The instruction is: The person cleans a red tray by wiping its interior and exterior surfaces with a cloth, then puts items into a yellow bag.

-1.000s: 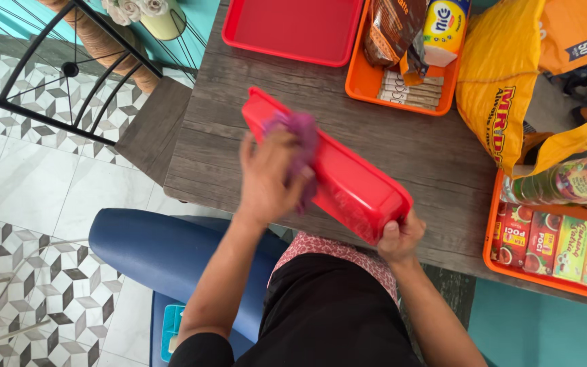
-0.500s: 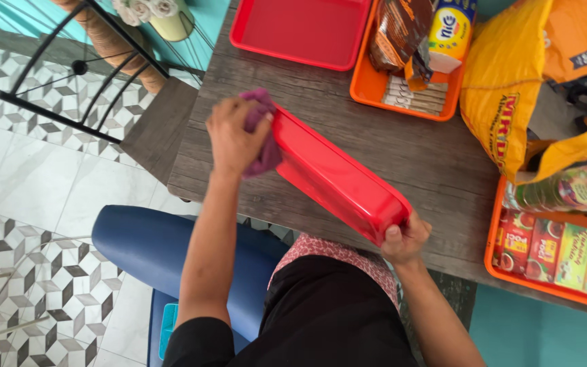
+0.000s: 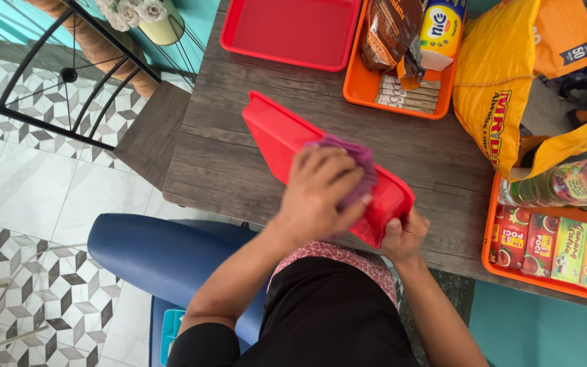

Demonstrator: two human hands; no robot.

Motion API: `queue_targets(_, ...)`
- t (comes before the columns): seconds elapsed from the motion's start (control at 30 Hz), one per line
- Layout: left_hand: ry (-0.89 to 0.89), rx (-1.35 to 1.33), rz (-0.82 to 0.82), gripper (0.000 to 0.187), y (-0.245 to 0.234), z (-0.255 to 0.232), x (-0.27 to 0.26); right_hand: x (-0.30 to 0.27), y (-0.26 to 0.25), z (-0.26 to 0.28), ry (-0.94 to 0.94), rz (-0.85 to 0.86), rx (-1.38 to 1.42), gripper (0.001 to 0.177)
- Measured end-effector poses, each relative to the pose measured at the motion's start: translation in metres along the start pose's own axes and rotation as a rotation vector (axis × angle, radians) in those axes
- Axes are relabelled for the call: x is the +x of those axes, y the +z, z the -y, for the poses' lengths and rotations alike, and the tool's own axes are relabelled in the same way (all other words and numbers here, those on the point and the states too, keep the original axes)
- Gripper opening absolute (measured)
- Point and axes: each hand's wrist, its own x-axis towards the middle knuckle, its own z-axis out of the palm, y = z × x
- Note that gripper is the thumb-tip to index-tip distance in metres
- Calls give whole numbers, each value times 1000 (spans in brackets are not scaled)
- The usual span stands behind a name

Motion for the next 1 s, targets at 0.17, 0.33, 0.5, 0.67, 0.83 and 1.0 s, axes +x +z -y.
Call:
queue_targets(0.17,-46,42,-98,31,14,14,-5,4,-3,-1,-14,-63,-48,75)
queue_targets(0.33,-294,195,-240,17,12,117,-26,-1,-19,-30,-37,-77,-4,73)
queue_targets(0.5,-733,-241,-425,23,40,200,-75,-19,-23,-61,-21,-103,34,67)
queue_targets(0.67,-1079,-709,-351,38,102,236,-158,-22,-25,-68,42,-170,3,76)
queue_targets(0.83,-1243,-795,-348,39,134,238,-229,-37,-29,-85,11,-147,46,75)
queue_targets(1.0,-1327,-1065,-486,40,132,232,-224,-57,-38,-107,-30,-91,-71,67)
